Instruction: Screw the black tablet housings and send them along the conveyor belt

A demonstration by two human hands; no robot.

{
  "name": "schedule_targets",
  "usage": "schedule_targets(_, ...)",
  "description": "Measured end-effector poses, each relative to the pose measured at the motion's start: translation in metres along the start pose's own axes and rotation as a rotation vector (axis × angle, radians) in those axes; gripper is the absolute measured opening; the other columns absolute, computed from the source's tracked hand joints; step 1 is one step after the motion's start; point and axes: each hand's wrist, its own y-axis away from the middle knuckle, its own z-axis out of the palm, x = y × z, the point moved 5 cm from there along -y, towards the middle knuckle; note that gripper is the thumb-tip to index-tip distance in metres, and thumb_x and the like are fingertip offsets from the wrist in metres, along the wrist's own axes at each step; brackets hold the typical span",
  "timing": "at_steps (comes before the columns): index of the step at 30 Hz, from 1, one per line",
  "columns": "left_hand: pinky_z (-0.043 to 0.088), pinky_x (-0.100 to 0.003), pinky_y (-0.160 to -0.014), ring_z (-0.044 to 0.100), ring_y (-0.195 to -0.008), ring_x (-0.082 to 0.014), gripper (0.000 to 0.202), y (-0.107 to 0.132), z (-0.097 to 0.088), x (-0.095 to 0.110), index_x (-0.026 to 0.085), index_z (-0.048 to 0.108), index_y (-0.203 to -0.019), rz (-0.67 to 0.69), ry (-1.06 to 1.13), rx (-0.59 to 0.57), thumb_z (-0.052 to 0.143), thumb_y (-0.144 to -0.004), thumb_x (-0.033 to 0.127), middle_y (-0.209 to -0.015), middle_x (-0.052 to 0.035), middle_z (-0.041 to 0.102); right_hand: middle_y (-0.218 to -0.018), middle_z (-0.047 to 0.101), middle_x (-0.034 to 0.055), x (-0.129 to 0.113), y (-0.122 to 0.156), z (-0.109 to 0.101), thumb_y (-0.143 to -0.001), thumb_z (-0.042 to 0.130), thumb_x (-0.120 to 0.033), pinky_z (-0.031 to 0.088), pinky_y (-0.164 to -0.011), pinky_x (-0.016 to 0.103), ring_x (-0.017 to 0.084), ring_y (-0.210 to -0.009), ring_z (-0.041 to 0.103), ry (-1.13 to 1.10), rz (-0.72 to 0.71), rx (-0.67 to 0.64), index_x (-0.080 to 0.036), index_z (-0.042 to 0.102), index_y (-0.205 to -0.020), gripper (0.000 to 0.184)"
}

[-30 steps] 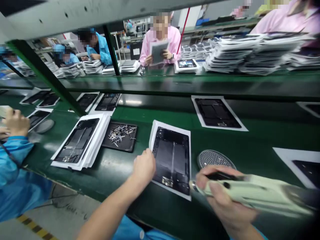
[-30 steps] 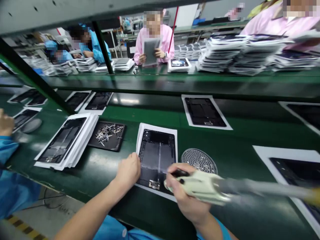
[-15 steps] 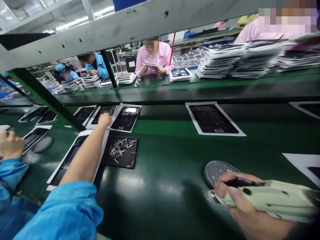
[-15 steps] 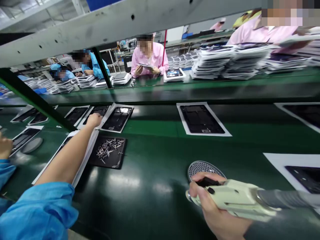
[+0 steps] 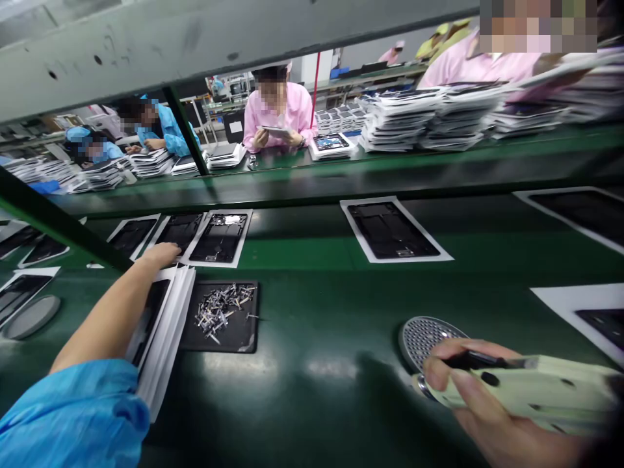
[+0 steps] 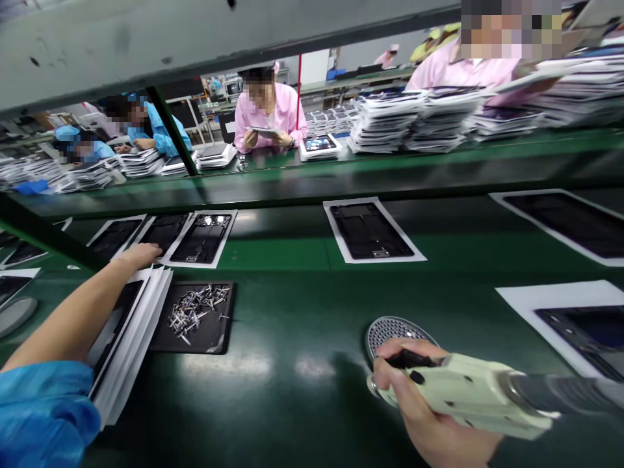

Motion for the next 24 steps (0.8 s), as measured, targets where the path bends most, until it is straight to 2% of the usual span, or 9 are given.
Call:
schedule_targets(3, 0.045, -0.025, -0.090, 0.068, -0.096, -0.0217, 0.006, 0.011, -0.020, -0.003, 0.015, 0.069, -0.080, -0.005, -0.114, 0.046, 0.063, -0.082, 0.018, -0.099, -0.0078, 0.074, -0.064, 0.067, 0.0035, 0.001, 0.000, 0.001, -0.081, 0.078, -0.034, 0.059, -0.047, 0.036, 0.020, -0.044, 0.062, -0.057, -0.034, -0.078, -0.024, 0.071, -0.089, 0.016)
schedule_targets(7, 0.041, -0.025, -0.095, 0.062, -0.098, -0.0169, 0.034, 0.030, -0.074, 0.007, 0.009, 0.067, -0.099, -0.029, -0.243, 0.181, 0.038, -0.100, 0.027, -0.085, 0.0017, 0.066, -0.066, 0.067, 0.0009, -0.002, 0.001, 0.000, -0.085, 0.075, -0.023, 0.059, -0.048, 0.033, 0.019, -0.049, 0.065, -0.102, -0.129, -0.126, -0.024, 0.069, -0.100, 0.016)
schedule_targets(10, 0.043, -0.026, -0.090, 0.059, -0.089, -0.0158, 0.031, 0.062, -0.111, 0.051, 0.014, 0.062, -0.086, 0.017, -0.294, 0.286, 0.038, -0.097, 0.030, -0.079, 0.0021, 0.061, -0.066, 0.066, -0.0002, -0.004, 0.002, 0.002, -0.087, 0.072, -0.021, 0.058, -0.049, 0.032, 0.017, -0.049, 0.064, -0.111, -0.128, -0.124, -0.022, 0.066, -0.102, 0.016)
schedule_targets(13, 0.046, -0.027, -0.086, 0.058, -0.084, -0.0165, 0.027, 0.128, -0.123, 0.133, 0.020, 0.058, -0.082, 0.224, -0.271, 0.399, 0.039, -0.094, 0.036, -0.084, 0.0001, 0.060, -0.077, 0.068, 0.0010, -0.009, -0.001, 0.002, -0.086, 0.073, -0.022, 0.055, -0.045, 0.029, 0.014, -0.049, 0.062, -0.152, -0.119, -0.069, -0.021, 0.063, -0.099, 0.016)
schedule_targets(16, 0.049, -0.032, -0.082, 0.061, -0.088, -0.0220, 0.011, 0.219, -0.090, 0.228, 0.022, 0.062, -0.082, 0.438, -0.212, 0.262, 0.052, -0.085, 0.025, -0.089, -0.0049, 0.064, -0.072, 0.066, -0.0010, -0.016, -0.005, 0.001, -0.088, 0.070, -0.022, 0.053, -0.042, 0.027, 0.013, -0.047, 0.060, -0.169, -0.144, -0.044, -0.022, 0.062, -0.098, 0.013)
schedule_targets(18, 0.050, -0.034, -0.078, 0.064, -0.092, -0.0250, 0.024, 0.280, -0.054, 0.291, 0.024, 0.067, -0.094, 0.615, -0.140, 0.206, 0.056, -0.078, 0.010, -0.098, -0.0090, 0.068, -0.065, 0.064, -0.0026, -0.019, -0.008, -0.002, -0.088, 0.069, -0.023, 0.053, -0.044, 0.027, 0.013, -0.048, 0.060, -0.155, -0.160, -0.036, -0.022, 0.061, -0.096, 0.011)
schedule_targets(20, 0.048, -0.034, -0.065, 0.065, -0.080, -0.0268, 0.021, 0.330, -0.015, 0.346, 0.021, 0.067, -0.093, 0.805, -0.114, 0.218, 0.059, -0.078, 0.009, -0.087, -0.0112, 0.067, -0.065, 0.064, -0.0029, -0.020, -0.011, -0.005, -0.088, 0.068, -0.023, 0.053, -0.045, 0.027, 0.013, -0.048, 0.060, -0.145, -0.155, -0.023, -0.022, 0.061, -0.096, 0.011)
schedule_targets(22, 0.042, -0.032, -0.052, 0.063, -0.066, -0.0273, 0.009, 0.362, 0.027, 0.387, 0.018, 0.067, -0.088, 0.921, -0.130, 0.216, 0.060, -0.084, 0.015, -0.076, -0.0119, 0.065, -0.068, 0.065, -0.0022, -0.019, -0.012, -0.007, -0.086, 0.069, -0.023, 0.052, -0.046, 0.027, 0.013, -0.047, 0.059, -0.151, -0.142, -0.011, -0.021, 0.060, -0.095, 0.012)
schedule_targets(24, 0.036, -0.031, -0.045, 0.061, -0.058, -0.0259, 0.010, 0.377, 0.064, 0.414, 0.017, 0.067, -0.081, 0.927, -0.128, 0.163, 0.058, -0.088, 0.017, -0.069, -0.0115, 0.064, -0.071, 0.067, -0.0013, -0.019, -0.013, -0.008, -0.084, 0.071, -0.023, 0.052, -0.046, 0.028, 0.012, -0.048, 0.060, -0.157, -0.136, -0.006, -0.021, 0.061, -0.094, 0.014)
